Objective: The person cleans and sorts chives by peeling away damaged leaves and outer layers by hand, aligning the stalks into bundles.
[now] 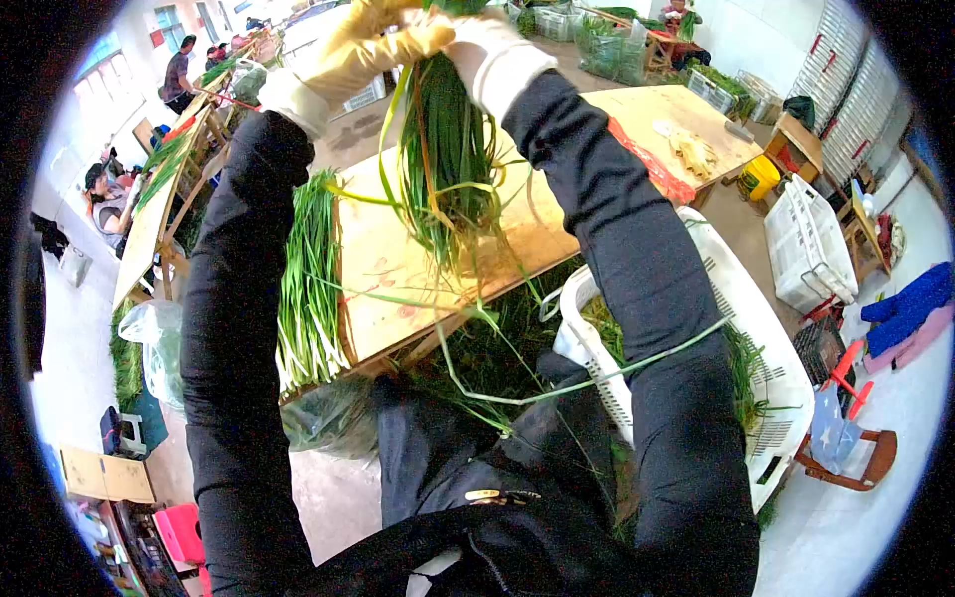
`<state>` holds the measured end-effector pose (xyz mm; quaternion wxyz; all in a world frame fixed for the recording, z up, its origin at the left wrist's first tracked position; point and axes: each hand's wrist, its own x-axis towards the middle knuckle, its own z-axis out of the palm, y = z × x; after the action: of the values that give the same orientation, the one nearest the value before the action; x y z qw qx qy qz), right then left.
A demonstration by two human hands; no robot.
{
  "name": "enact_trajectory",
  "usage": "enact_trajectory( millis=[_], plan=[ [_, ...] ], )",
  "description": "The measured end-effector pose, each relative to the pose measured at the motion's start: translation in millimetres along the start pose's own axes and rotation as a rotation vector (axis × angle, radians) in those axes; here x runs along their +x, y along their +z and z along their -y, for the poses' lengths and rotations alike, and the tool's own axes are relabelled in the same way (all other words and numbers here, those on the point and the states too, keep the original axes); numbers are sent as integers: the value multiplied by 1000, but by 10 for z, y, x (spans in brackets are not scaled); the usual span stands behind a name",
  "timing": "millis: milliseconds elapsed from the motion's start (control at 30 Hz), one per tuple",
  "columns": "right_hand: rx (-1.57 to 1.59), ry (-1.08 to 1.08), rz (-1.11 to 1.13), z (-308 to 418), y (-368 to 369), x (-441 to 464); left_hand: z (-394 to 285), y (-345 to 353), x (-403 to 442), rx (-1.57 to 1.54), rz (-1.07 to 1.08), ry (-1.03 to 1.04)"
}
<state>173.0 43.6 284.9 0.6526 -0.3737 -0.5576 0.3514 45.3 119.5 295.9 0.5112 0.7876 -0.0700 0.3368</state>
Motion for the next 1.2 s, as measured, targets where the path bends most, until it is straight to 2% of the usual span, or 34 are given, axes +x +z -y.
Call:
enact_trajectory(
  millis=[33,67,100,133,167,200,233,267,300,333,400,433,500,533,567,600,633,700,767,800,833,867,900,933,967,1067,1100,1133,1167,1200],
  plan=[
    [47,21,13,84,-7,-34,115,-11,-14,52,55,35],
    [71,52,4,92,0,-65,133,2,-80,78,24,-59],
    [78,95,-13,78,34,-100,200,43,-53,-189,52,-157],
    [21,39,-27,-45,32,-117,257,89,-24,-452,54,-263],
    [-37,-20,-46,-158,13,-121,396,166,-106,-156,15,-82],
    [173,-66,138,-43,12,-134,462,283,-192,153,-74,76],
    [-43,-136,73,102,-22,-194,499,345,-262,444,-219,-29],
    [59,-176,94,137,-65,-175,592,508,-384,569,-308,-33],
    [162,-218,118,171,-101,-120,647,686,-530,525,-356,-139],
    [213,-156,37,212,-124,-111,700,864,-673,478,-406,-244],
    [342,-28,-100,281,-206,-48,769,1135,-955,168,-435,-499],
    [332,-31,-105,325,-226,-75,943,1237,-1109,80,-465,-557],
    [348,0,-176,389,-247,-134,1638,1462,-1457,221,-549,-442],
    [242,-25,-53,423,-309,-167,1531,1610,-1521,204,-591,-475],
    [149,-37,-118,437,-332,-217,1419,1757,-1589,189,-631,-509],
    [177,-92,-172,455,-359,-243,1526,1872,-1703,248,-667,-377],
    [206,-146,-226,480,-386,-276,1607,1999,-1828,467,-762,-396],
    [265,-155,-320,672,-468,-373,2108,2101,-2276,437,-679,-700],
    [384,-149,-250,788,-662,-360,1810,2304,-2518,491,-597,-734],
    [324,-184,-261,854,-631,-449,1871,2365,-2611,-2,-704,-837],
    [263,-222,-268,937,-596,-526,1849,2471,-2816,297,-637,-870],
    [238,-250,-247,1006,-694,-534,1778,2507,-2929,297,-592,-1084],
    [279,-270,-54,1135,-812,-556,1981,2584,-3260,7,-706,-1170],
    [248,-262,-207,1331,-662,-726,2560,2639,-3772,27,-644,-1294],
    [206,-335,-196,1451,-779,-749,2526,2629,-3787,25,-647,-1292],
    [258,-370,-131,1520,-1435,-657,2158,2672,-3726,-434,-577,-1118],
    [-14,-454,-390,1522,-916,-994,1990,2672,-3665,-582,-552,-1049],
    [58,-386,-425,1510,-1083,-964,1822,2646,-3590,-723,-525,-974],
    [215,-347,-313,1425,-1562,-828,1665,2613,-3512,-861,-500,-893],
    [369,-293,-211,1341,-2035,-695,1463,2593,-3377,-861,-503,-796]
  ],
)
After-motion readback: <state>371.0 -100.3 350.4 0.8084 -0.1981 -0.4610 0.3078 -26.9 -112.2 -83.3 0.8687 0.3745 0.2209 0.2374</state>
